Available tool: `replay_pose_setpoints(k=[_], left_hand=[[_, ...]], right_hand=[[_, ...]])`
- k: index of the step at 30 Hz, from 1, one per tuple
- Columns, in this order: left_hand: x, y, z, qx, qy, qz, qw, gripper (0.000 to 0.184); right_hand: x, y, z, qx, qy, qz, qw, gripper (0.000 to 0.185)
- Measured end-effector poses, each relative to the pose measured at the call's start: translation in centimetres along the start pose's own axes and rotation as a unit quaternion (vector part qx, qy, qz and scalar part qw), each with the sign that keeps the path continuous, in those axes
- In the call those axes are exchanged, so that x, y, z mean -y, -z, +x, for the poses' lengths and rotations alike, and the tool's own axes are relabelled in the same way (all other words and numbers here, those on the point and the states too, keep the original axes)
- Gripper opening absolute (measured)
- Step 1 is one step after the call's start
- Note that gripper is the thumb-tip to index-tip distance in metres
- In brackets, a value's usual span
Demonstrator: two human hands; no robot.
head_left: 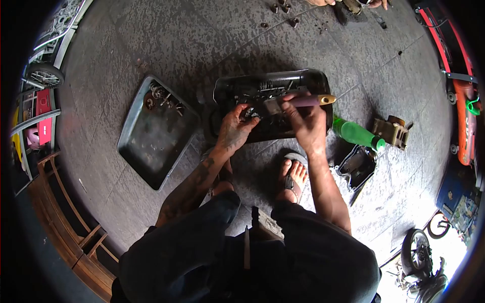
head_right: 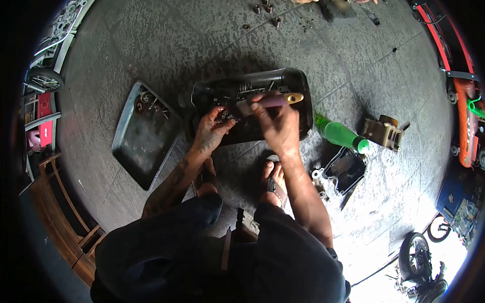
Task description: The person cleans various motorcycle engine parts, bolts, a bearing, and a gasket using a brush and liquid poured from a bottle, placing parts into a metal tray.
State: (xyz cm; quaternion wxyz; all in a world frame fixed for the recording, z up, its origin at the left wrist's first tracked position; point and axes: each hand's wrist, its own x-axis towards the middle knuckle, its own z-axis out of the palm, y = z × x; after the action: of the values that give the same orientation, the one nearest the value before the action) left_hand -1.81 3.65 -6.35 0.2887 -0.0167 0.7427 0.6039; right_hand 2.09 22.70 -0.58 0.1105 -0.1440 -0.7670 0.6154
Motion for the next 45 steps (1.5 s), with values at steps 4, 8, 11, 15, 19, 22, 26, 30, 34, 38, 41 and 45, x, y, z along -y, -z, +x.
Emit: replay_pose_setpoints(k=[4, 8, 11, 15, 19, 22, 26, 30, 34, 38, 41, 45], left_hand=[[0.2, 0.4, 0.5, 0.018, 0.044, -0.093, 0.995, 0.032], [-0.7, 0.2, 0.0, 0.01, 0.065, -0.144, 0.987, 0.032], [-1.4, 0.1, 0.1, 0.009, 0.041, -0.147, 0.988, 0.032], [-0.6, 0.7, 0.0, 0.007, 0.072, -0.182, 0.981, 0.035], [-0.9, 0.3, -0.1, -0.016, 0.06, -0.194, 0.979, 0.033], [-1.2, 0.4, 0.1, -0.029, 0.058, -0.241, 0.968, 0.034], [0.1, 0.2, 0.1, 0.017, 0.045, -0.315, 0.948, 0.023], [-2.3, 0.0, -0.4, 0.065, 0.059, -0.412, 0.907, 0.016], [1.2, 0.8, -0.1, 0.075, 0.074, -0.481, 0.87, 0.011], [-0.1, 0.3, 0.0, 0.103, 0.041, -0.487, 0.866, 0.009], [-0.2, -0.2, -0.2, 0.109, 0.001, -0.541, 0.834, 0.022], [0.1, -0.2, -0.4, 0.097, -0.016, -0.515, 0.852, 0.024]], right_hand=[[-1.9, 0.2, -0.1, -0.011, -0.013, -0.085, 0.996, 0.013], [-1.2, 0.4, -0.1, -0.025, -0.049, -0.009, 0.998, 0.012], [0.6, -0.2, -0.4, -0.011, -0.003, -0.072, 0.997, 0.013], [0.5, 0.2, -0.3, -0.004, -0.042, -0.078, 0.996, 0.013], [1.3, -0.7, -0.1, -0.001, -0.001, -0.041, 0.999, 0.015], [-0.9, 0.0, -0.2, -0.016, -0.014, -0.08, 0.997, 0.015], [0.6, -0.7, -0.6, -0.057, -0.059, 0.046, 0.996, 0.012], [0.7, -1.1, -0.8, -0.02, -0.029, -0.033, 0.999, 0.013], [0.1, -0.3, -0.7, -0.005, -0.03, -0.034, 0.999, 0.012], [1.7, -0.9, -0.9, -0.035, -0.063, 0.077, 0.994, 0.012], [0.0, -1.4, -0.5, -0.015, -0.06, -0.031, 0.998, 0.013], [0.1, -0.7, 0.0, -0.065, -0.13, 0.111, 0.983, 0.015]])
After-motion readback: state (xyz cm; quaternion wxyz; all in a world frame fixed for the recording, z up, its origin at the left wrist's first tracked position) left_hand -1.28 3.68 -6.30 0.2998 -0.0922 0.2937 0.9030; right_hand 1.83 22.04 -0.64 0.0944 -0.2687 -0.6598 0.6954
